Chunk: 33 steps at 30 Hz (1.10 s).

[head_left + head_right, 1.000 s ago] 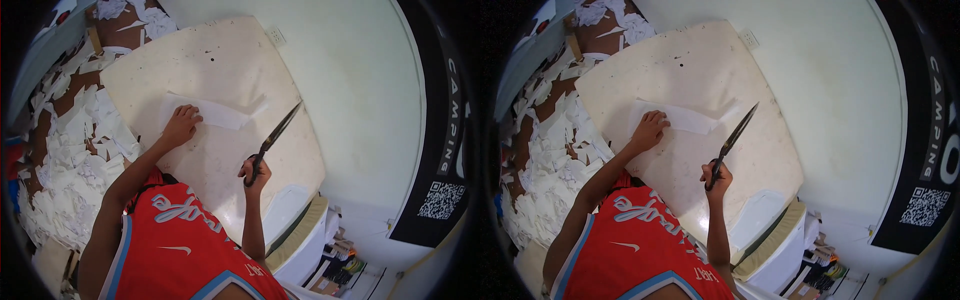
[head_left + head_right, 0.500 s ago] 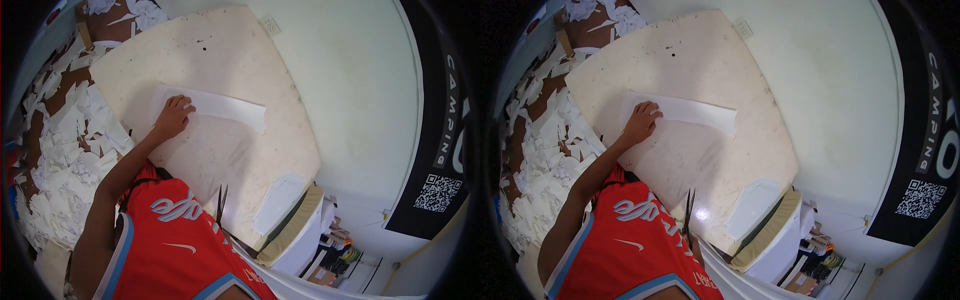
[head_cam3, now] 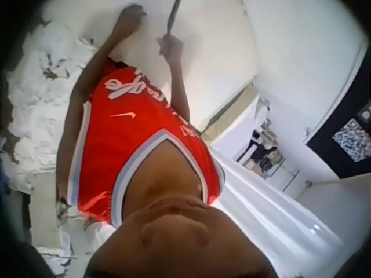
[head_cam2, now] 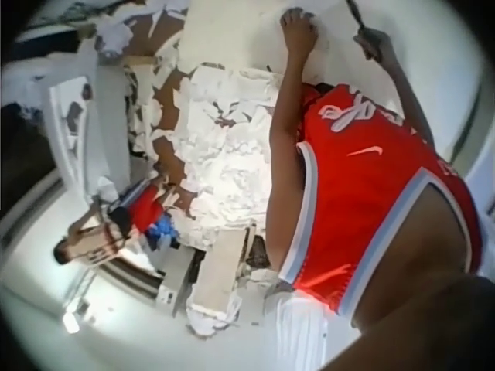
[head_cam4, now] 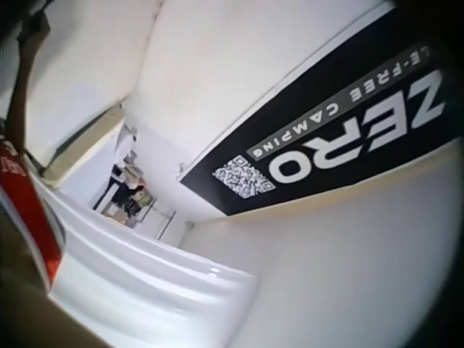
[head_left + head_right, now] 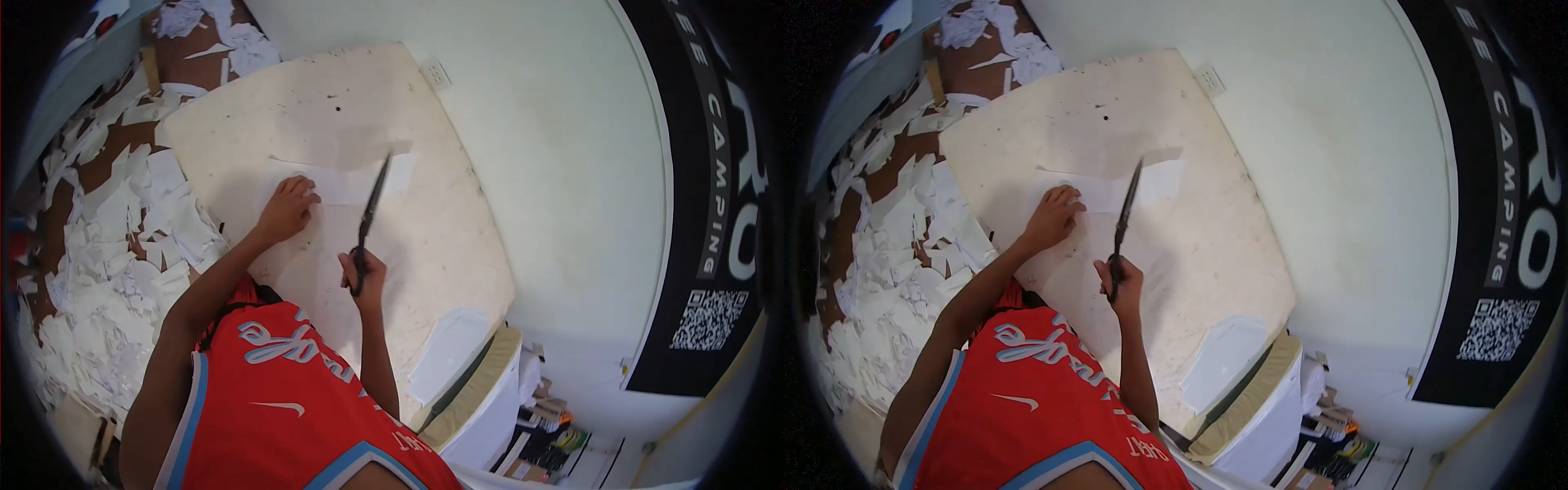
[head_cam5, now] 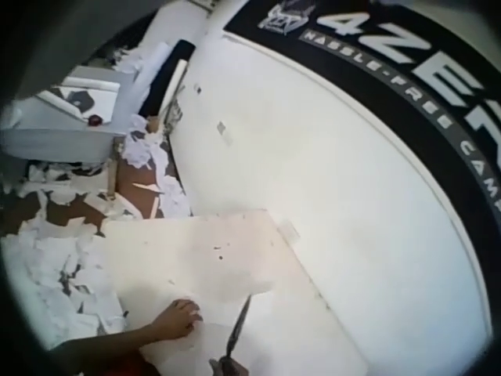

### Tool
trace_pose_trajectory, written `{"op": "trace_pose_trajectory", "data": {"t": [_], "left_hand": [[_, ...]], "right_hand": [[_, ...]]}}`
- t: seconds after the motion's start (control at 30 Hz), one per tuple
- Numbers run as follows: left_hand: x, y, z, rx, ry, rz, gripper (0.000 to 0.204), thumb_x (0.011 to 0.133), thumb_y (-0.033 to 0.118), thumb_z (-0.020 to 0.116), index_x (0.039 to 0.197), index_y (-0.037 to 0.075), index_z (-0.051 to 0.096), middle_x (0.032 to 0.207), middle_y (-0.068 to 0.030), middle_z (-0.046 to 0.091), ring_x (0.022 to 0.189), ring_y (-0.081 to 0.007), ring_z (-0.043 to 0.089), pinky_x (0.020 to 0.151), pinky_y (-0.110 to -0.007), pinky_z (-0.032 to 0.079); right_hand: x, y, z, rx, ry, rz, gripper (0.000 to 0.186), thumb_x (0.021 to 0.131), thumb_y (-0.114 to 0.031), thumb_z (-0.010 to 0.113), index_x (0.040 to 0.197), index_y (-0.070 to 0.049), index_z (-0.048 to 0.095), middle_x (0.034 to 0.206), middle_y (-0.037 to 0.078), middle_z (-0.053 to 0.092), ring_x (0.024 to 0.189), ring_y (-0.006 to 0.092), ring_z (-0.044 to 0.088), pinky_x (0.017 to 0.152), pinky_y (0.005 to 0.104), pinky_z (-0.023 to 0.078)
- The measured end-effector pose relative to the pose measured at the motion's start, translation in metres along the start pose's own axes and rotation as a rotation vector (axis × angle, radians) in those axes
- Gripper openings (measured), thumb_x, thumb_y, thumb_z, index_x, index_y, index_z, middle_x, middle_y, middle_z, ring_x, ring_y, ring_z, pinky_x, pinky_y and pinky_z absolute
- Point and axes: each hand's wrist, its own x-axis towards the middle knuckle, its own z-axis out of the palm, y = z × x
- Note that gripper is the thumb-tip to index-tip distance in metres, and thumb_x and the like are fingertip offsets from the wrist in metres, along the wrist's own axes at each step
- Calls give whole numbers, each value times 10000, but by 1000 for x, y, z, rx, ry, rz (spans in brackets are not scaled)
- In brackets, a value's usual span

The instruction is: Cutting out specific shapes and patterns from a white sheet of fabric using scissors on a workbench.

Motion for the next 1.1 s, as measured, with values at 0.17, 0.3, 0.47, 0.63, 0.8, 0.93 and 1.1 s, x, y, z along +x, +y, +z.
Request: {"op": "trace_pose_trajectory", "data": {"t": [0.17, 0.3, 0.47, 0.63, 0.8, 0.93, 1.1], "left_hand": [[-2, -1, 1, 23, -12, 16, 275, 732, -2, 595, 987, 91, 638, 1202, -93, 531, 1259, -297, 414, 1047, -427, 345], [-2, -4, 7, -3, 32, 31, 282, 738, -6, 597, 999, 91, 637, 1217, -97, 529, 1271, -293, 409, 1059, -418, 346], [0, -23, 9, 208, -94, 89, 322, 743, 9, 607, 1054, 88, 634, 1279, -105, 509, 1293, -295, 397, 1088, -418, 336], [1, -7, -10, 171, -43, 82, 340, 746, -6, 597, 1075, 73, 632, 1276, -96, 510, 1278, -301, 415, 1072, -429, 345], [-1, -10, -16, 15, 60, -105, 351, 739, 27, 626, 1088, 65, 632, 1253, -90, 522, 1269, -303, 423, 1058, -425, 355], [-5, -20, -9, -14, 46, -72, 333, 717, 60, 659, 1049, 56, 644, 1205, -99, 550, 1261, -298, 432, 1053, -416, 363], [1, -14, -12, -2, 75, -95, 298, 704, 60, 660, 1001, 50, 652, 1181, -99, 561, 1256, -288, 445, 1047, -411, 372]], "right_hand": [[-28, -31, -9, 65, 7, -112, 139, 831, -41, 672, 752, -6, 562, 558, 13, 514, 423, 94, 500, 412, 225, 389], [-65, 4, -29, 75, -94, 165, 191, 872, -165, 615, 808, 5, 556, 615, 23, 522, 513, 112, 514, 495, 246, 408], [-156, 69, -62, 216, -137, 613, 115, 914, -133, 491, 829, -70, 534, 662, -8, 475, 546, 94, 448, 540, 240, 385], [-224, 59, -90, -9, -220, 748, 218, 937, -251, 538, 861, -49, 575, 725, -4, 545, 602, 88, 478, 550, 240, 395], [-168, 67, -75, 277, -266, 618, 324, 944, -335, 540, 852, -25, 568, 667, 25, 548, 579, 117, 517, 549, 259, 419], [-58, 63, -44, -20, -436, 454, 431, 936, -450, 549, 796, -43, 545, 618, 20, 510, 554, 113, 504, 519, 268, 402], [-20, 44, -4, -150, -124, 131, 338, 855, -251, 723, 677, -36, 533, 521, -5, 486, 455, 73, 453, 436, 251, 367]]}}
